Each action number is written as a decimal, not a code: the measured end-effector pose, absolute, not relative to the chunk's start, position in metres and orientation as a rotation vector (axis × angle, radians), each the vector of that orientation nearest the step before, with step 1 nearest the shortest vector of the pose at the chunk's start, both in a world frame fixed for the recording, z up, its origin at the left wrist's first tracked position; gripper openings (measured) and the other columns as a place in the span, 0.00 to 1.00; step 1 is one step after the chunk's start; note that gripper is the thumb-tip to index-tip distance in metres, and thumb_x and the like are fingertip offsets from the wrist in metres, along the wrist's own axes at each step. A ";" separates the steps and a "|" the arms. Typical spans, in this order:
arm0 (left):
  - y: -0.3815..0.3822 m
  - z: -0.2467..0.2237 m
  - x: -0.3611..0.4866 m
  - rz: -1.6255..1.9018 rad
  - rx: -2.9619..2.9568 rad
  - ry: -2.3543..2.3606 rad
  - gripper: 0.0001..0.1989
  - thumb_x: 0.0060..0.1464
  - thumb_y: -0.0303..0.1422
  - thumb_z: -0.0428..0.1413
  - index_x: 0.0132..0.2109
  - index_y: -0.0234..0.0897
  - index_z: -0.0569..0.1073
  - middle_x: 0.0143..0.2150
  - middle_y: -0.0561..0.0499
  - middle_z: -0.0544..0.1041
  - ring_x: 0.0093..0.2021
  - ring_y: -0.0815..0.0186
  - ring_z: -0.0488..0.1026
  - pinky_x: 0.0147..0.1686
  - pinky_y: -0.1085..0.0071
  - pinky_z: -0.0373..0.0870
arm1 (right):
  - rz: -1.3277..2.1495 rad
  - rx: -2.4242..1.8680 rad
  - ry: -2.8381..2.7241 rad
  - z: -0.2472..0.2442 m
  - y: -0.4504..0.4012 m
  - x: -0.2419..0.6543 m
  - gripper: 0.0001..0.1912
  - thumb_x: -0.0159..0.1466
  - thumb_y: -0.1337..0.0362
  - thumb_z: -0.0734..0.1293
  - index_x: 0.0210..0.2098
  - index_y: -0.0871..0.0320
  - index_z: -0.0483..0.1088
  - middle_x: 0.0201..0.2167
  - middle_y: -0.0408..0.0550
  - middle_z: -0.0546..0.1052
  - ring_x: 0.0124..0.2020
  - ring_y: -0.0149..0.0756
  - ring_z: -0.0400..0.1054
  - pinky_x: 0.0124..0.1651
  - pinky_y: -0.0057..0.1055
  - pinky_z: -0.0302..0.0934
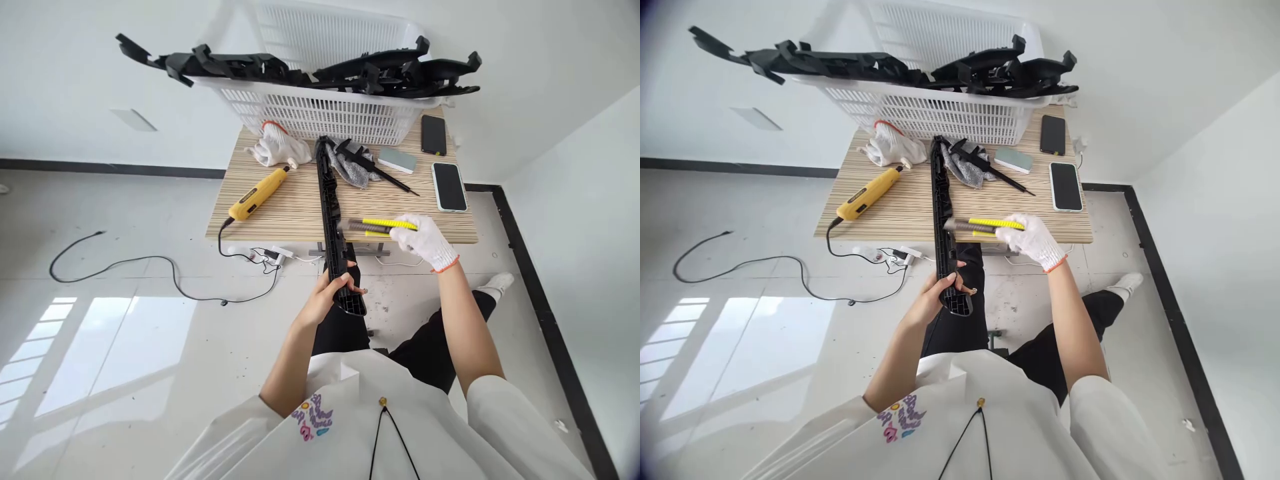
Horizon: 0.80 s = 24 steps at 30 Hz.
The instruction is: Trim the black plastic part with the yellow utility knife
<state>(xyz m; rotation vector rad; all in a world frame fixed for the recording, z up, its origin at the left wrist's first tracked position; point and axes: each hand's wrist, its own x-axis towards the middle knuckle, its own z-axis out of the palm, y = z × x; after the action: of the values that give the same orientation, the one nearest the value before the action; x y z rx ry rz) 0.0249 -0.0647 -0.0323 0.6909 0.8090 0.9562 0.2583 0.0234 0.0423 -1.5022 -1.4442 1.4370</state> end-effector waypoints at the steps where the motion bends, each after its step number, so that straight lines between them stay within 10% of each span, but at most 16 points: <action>1: -0.064 -0.032 0.026 0.956 0.673 0.801 0.19 0.57 0.39 0.59 0.53 0.37 0.70 0.29 0.56 0.70 0.33 0.61 0.79 0.43 0.59 0.74 | 1.505 -1.479 -1.493 0.042 0.025 0.255 0.11 0.53 0.60 0.72 0.34 0.58 0.72 0.15 0.36 0.65 0.15 0.23 0.53 0.17 0.23 0.47; 12: -0.069 -0.032 0.020 0.980 0.731 0.662 0.26 0.50 0.42 0.64 0.54 0.39 0.68 0.32 0.56 0.67 0.34 0.60 0.78 0.46 0.56 0.72 | 1.491 -1.359 -1.401 0.042 0.034 0.244 0.11 0.55 0.57 0.70 0.31 0.58 0.71 0.13 0.34 0.60 0.13 0.22 0.47 0.15 0.23 0.38; 18: -0.072 -0.035 0.006 0.896 0.924 0.538 0.41 0.35 0.25 0.71 0.57 0.46 0.66 0.38 0.56 0.62 0.42 0.61 0.74 0.48 0.57 0.71 | 1.356 -1.489 -1.296 0.043 0.010 0.248 0.10 0.55 0.60 0.69 0.33 0.59 0.73 0.12 0.34 0.61 0.13 0.22 0.47 0.14 0.23 0.38; 24: -0.080 -0.037 0.010 0.825 0.926 0.522 0.27 0.39 0.28 0.70 0.44 0.40 0.65 0.37 0.56 0.63 0.42 0.64 0.72 0.46 0.61 0.70 | 1.383 -1.545 -1.346 0.040 -0.035 0.242 0.15 0.52 0.65 0.69 0.40 0.60 0.77 0.16 0.37 0.66 0.16 0.25 0.54 0.17 0.24 0.48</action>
<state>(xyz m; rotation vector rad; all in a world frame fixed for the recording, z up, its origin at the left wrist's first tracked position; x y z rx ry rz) 0.0104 -0.0796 -0.0371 0.9265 0.5222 0.8247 0.2421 -0.0348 0.0395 -1.5450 -1.3455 1.3835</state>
